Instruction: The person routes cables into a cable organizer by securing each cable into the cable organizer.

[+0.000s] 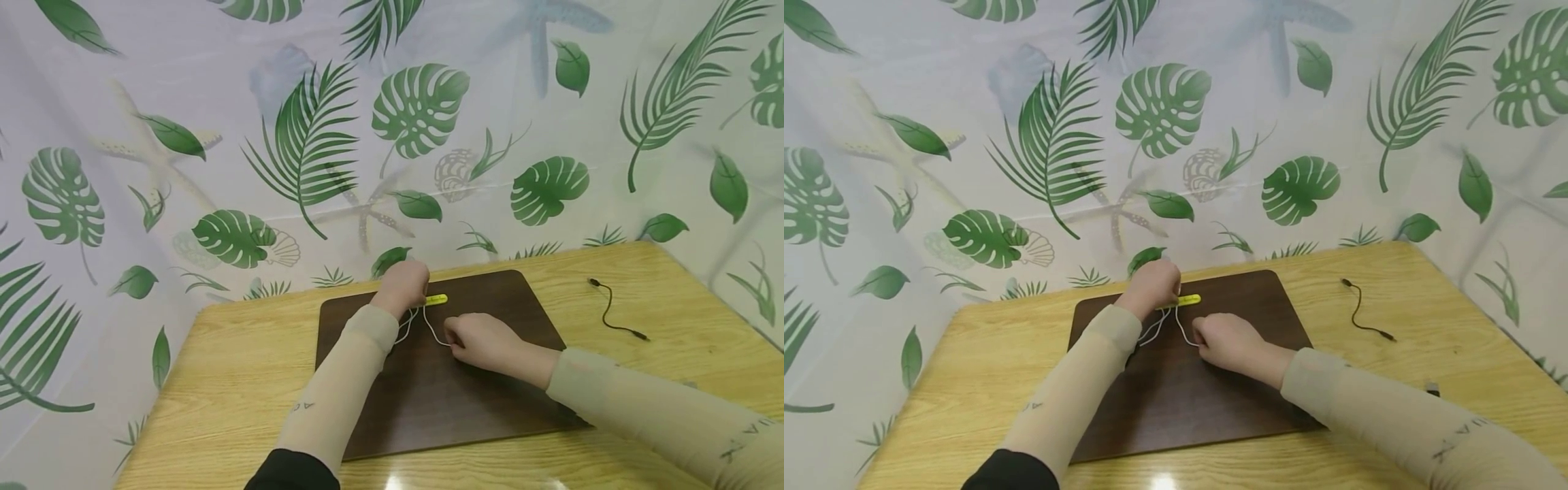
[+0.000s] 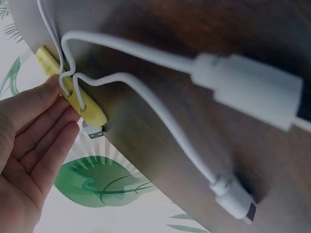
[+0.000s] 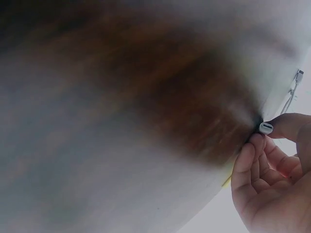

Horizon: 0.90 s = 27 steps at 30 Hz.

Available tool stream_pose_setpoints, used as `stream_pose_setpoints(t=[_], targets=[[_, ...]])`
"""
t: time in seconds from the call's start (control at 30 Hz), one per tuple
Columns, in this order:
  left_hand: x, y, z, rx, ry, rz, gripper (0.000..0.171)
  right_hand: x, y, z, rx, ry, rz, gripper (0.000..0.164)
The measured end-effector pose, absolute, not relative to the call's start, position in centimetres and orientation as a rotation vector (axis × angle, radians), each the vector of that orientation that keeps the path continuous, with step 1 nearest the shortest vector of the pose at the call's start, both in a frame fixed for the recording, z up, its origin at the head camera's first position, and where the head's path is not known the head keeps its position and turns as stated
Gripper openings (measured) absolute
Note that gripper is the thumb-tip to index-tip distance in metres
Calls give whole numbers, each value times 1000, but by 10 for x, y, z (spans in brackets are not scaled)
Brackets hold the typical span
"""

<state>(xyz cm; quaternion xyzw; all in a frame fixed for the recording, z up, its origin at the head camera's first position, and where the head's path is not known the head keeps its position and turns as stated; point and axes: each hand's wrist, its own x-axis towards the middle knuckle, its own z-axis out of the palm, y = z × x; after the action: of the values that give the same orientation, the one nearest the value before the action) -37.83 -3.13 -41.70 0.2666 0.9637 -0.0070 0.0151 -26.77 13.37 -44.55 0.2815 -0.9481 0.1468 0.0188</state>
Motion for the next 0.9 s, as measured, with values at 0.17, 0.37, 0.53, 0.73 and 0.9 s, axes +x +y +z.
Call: stream_pose_setpoints(t=[0.17, 0.37, 0.53, 0.73, 0.9], targets=[[-376, -32, -419, 812, 3000, -1, 43, -268, 134, -446, 883, -2952, 452, 22], [-374, -31, -416, 836, 2979, -8, 47, -270, 134, -447, 896, -2943, 443, 22], [-373, -30, -417, 799, 3006, -25, 37, -270, 135, -447, 895, -2935, 439, 23], [-373, -29, -419, 728, 3012, -18, 34, -269, 134, -447, 902, -2949, 434, 23], [-374, -28, -419, 726, 3019, -26, 42, -268, 134, -446, 912, -2949, 433, 23]])
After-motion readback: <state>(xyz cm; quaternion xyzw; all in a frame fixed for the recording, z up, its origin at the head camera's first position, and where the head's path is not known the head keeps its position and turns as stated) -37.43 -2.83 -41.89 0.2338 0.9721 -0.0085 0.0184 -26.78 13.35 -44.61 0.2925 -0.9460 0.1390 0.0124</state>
